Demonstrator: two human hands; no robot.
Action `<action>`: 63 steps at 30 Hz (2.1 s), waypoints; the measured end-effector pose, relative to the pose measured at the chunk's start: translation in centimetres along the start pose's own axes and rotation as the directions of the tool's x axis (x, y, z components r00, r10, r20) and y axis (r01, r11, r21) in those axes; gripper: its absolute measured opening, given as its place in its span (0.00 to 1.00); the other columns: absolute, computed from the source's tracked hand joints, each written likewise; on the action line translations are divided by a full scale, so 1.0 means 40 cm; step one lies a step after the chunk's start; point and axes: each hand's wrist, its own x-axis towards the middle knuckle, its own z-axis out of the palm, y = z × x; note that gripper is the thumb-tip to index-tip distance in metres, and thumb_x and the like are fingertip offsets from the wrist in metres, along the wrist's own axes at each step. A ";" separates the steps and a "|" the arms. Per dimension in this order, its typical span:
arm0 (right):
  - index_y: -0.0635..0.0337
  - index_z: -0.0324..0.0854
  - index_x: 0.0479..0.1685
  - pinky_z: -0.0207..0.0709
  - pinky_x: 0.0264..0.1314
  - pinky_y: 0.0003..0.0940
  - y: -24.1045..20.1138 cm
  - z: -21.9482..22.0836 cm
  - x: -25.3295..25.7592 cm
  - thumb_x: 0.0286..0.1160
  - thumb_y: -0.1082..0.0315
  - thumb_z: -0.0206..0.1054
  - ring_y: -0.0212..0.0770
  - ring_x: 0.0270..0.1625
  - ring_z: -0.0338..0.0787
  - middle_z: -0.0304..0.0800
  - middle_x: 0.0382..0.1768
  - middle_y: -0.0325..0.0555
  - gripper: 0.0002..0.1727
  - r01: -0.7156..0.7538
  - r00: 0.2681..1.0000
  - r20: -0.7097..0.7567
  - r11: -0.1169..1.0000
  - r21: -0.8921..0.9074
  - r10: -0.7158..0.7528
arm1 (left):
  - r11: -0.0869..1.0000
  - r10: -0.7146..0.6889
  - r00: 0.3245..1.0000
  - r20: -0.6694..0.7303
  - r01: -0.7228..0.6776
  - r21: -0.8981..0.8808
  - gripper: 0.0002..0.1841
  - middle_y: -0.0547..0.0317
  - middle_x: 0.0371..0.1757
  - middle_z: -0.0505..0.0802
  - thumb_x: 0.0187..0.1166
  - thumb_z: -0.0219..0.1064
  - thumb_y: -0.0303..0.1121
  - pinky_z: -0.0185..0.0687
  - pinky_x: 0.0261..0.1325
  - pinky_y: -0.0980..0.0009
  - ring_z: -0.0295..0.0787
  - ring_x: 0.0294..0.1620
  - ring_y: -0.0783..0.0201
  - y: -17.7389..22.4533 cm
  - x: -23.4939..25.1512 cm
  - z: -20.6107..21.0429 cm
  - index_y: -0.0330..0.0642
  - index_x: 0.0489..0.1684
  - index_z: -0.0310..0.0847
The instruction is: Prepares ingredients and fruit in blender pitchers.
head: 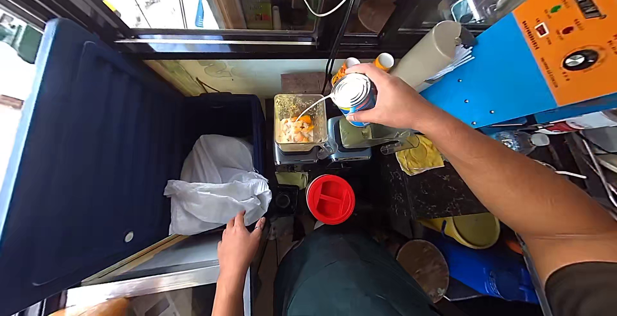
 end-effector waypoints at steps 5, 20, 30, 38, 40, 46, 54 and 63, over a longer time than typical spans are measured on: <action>0.60 0.68 0.79 0.79 0.78 0.37 0.058 -0.036 -0.101 0.44 0.63 0.90 0.38 0.74 0.81 0.80 0.72 0.49 0.52 0.103 0.965 -0.262 0.929 0.356 -0.007 | 0.991 -0.033 0.997 0.066 0.023 0.133 0.63 0.17 0.81 0.70 0.55 0.82 0.66 0.68 0.64 0.16 0.70 0.75 0.15 0.063 0.166 0.030 0.40 0.93 0.55; 0.55 0.65 0.81 0.82 0.73 0.47 0.578 0.062 -0.571 0.46 0.64 0.91 0.44 0.71 0.84 0.81 0.70 0.51 0.54 -0.491 0.513 -0.480 0.702 0.516 0.712 | 0.762 -0.281 0.934 -0.222 0.077 -0.643 0.26 0.47 0.62 0.83 0.78 0.57 0.25 0.86 0.57 0.64 0.84 0.53 0.67 -0.066 0.250 -0.029 0.30 0.78 0.63; 0.80 0.55 0.81 0.80 0.70 0.36 0.364 0.346 -0.605 0.79 0.66 0.69 0.49 0.70 0.83 0.74 0.72 0.72 0.39 -0.504 0.660 -0.395 0.767 0.397 0.639 | 0.972 -0.009 0.957 -0.290 -0.059 -0.226 0.13 0.39 0.61 0.87 0.67 0.77 0.43 0.67 0.76 0.40 0.77 0.71 0.40 -0.117 0.011 -0.087 0.40 0.29 0.91; 0.64 0.73 0.77 0.73 0.77 0.62 -0.299 0.845 -0.128 0.58 0.44 0.84 0.62 0.77 0.76 0.75 0.75 0.68 0.48 0.107 0.991 0.023 0.892 0.439 -0.130 | 0.584 -0.189 0.941 -0.281 -0.123 -0.803 0.10 0.52 0.36 0.88 0.87 0.56 0.34 0.87 0.40 0.57 0.87 0.33 0.61 -0.065 0.156 -0.189 0.35 0.54 0.74; 0.57 0.70 0.83 0.73 0.78 0.61 -0.344 0.975 0.035 0.68 0.56 0.79 0.57 0.80 0.74 0.72 0.79 0.62 0.41 -0.125 0.984 0.178 0.813 0.568 0.027 | 0.474 -0.148 0.945 -0.293 -0.192 -0.859 0.14 0.50 0.46 0.90 0.85 0.61 0.33 0.89 0.49 0.57 0.90 0.43 0.60 -0.061 0.244 -0.263 0.36 0.63 0.73; 0.54 0.77 0.68 0.87 0.53 0.49 -0.368 1.041 0.388 0.89 0.45 0.48 0.43 0.52 0.91 0.91 0.51 0.48 0.26 -0.690 0.709 0.681 -0.021 0.723 0.182 | 0.930 -0.271 0.941 -0.202 0.201 -0.309 0.65 0.23 0.91 0.53 0.59 0.80 0.65 0.53 0.75 0.15 0.51 0.87 0.19 -0.144 0.311 -0.214 0.53 0.98 0.41; 0.53 0.77 0.63 0.85 0.55 0.50 -0.132 1.070 0.511 0.88 0.50 0.47 0.43 0.54 0.89 0.89 0.51 0.47 0.22 -0.523 0.739 0.557 -0.197 0.829 0.378 | 0.419 -0.533 0.825 0.188 0.450 -0.788 0.20 0.40 0.57 0.89 0.81 0.60 0.30 0.86 0.54 0.45 0.88 0.54 0.47 -0.317 0.431 -0.163 0.37 0.70 0.78; 0.56 0.58 0.88 0.78 0.72 0.60 -0.273 1.189 0.285 0.67 0.59 0.77 0.58 0.74 0.80 0.77 0.73 0.64 0.47 -0.613 0.752 0.344 0.404 0.679 0.563 | -0.602 -0.597 0.763 0.247 -0.222 -0.767 0.25 0.48 0.62 0.86 0.91 0.36 0.50 0.82 0.61 0.41 0.84 0.63 0.50 -0.132 0.311 -0.119 0.44 0.67 0.71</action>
